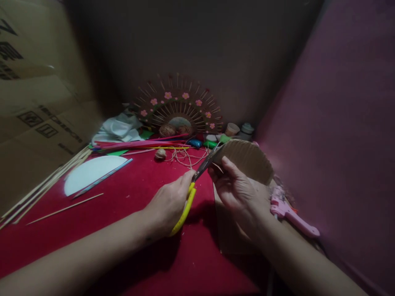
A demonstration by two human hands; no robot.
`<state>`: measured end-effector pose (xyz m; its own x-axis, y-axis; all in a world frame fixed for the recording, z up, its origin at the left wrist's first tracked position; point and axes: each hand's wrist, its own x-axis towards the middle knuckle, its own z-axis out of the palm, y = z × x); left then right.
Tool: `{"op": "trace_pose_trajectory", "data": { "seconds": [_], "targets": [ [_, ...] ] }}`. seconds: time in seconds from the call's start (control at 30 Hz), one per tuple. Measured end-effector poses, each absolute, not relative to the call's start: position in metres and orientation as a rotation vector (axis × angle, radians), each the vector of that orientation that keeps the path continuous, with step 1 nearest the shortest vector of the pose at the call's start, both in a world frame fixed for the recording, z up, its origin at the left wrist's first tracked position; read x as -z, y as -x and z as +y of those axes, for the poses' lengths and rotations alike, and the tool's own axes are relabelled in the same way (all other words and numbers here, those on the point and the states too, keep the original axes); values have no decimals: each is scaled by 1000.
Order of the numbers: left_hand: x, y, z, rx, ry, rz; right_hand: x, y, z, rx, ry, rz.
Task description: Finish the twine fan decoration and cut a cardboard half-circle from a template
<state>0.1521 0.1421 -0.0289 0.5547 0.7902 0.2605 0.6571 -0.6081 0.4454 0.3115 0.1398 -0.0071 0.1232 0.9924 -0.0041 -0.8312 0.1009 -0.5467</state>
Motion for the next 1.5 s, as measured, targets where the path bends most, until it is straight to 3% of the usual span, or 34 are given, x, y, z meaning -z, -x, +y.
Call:
{"op": "trace_pose_trajectory", "data": {
  "seconds": [1.5],
  "targets": [
    [27, -151, 136, -705, -2486, 1128, 16, -298, 132, -1387, 506, -339]
  ]
}}
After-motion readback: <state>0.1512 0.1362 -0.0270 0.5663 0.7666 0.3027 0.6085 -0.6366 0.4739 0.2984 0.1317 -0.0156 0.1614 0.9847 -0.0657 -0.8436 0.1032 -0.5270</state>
